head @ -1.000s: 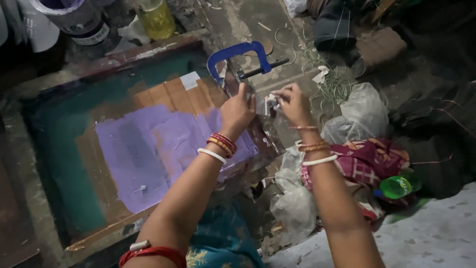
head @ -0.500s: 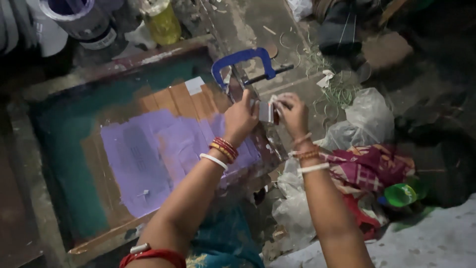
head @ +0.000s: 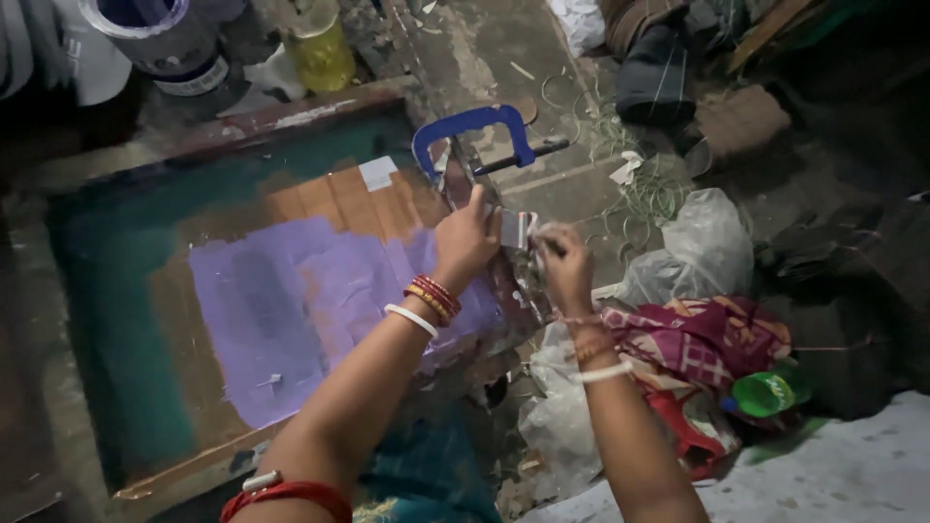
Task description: The person cleans a screen printing frame by wiping it with a rag soaked in solvent to remove ink and stencil film.
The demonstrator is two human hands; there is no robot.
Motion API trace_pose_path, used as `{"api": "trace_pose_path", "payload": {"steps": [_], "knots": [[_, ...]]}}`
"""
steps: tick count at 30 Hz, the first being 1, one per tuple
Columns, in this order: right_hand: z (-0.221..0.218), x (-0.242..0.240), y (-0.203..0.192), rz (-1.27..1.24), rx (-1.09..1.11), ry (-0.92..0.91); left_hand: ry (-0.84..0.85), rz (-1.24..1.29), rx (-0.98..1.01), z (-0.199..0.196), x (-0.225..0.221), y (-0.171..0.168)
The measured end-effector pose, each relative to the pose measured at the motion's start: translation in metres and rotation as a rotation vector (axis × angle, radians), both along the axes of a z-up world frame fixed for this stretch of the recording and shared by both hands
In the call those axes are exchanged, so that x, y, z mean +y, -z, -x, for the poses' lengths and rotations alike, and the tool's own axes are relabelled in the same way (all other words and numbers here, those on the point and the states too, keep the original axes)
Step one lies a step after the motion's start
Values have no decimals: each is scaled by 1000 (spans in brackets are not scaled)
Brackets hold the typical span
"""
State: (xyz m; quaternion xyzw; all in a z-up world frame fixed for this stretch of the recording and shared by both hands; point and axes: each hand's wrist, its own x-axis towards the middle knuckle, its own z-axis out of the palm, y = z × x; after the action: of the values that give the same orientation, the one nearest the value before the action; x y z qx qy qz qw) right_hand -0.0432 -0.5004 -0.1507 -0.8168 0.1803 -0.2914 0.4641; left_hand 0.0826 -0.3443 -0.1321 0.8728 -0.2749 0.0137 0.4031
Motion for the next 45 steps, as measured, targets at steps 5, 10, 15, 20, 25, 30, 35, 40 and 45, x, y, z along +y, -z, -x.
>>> {"api": "trace_pose_path", "payload": {"steps": [5, 10, 15, 20, 25, 30, 35, 40, 45], "knots": [[46, -27, -21, 348, 463, -370, 5, -25, 30, 4, 3, -10], [15, -37, -85, 25, 684, -320, -4, -41, 39, 6, 4, -15], [-33, -58, -36, -121, 320, -441, -21, -39, 37, 9, 6, -17], [-30, -29, -22, 165, 187, -86, -24, -43, 27, 7, 4, -10], [12, 21, -39, 196, 73, -74, -7, -29, 30, 9, 5, -12], [15, 17, -30, 297, 45, -87, 8, -26, 44, 2, 5, -12], [-20, 5, -35, 134, 1, -74, 15, 6, -11, 7, 5, -4], [32, 4, -29, 283, -15, -199, -1, 6, 22, 8, 0, -2], [46, -40, -45, 161, 146, -259, -6, -34, 21, 6, 4, -5]]}}
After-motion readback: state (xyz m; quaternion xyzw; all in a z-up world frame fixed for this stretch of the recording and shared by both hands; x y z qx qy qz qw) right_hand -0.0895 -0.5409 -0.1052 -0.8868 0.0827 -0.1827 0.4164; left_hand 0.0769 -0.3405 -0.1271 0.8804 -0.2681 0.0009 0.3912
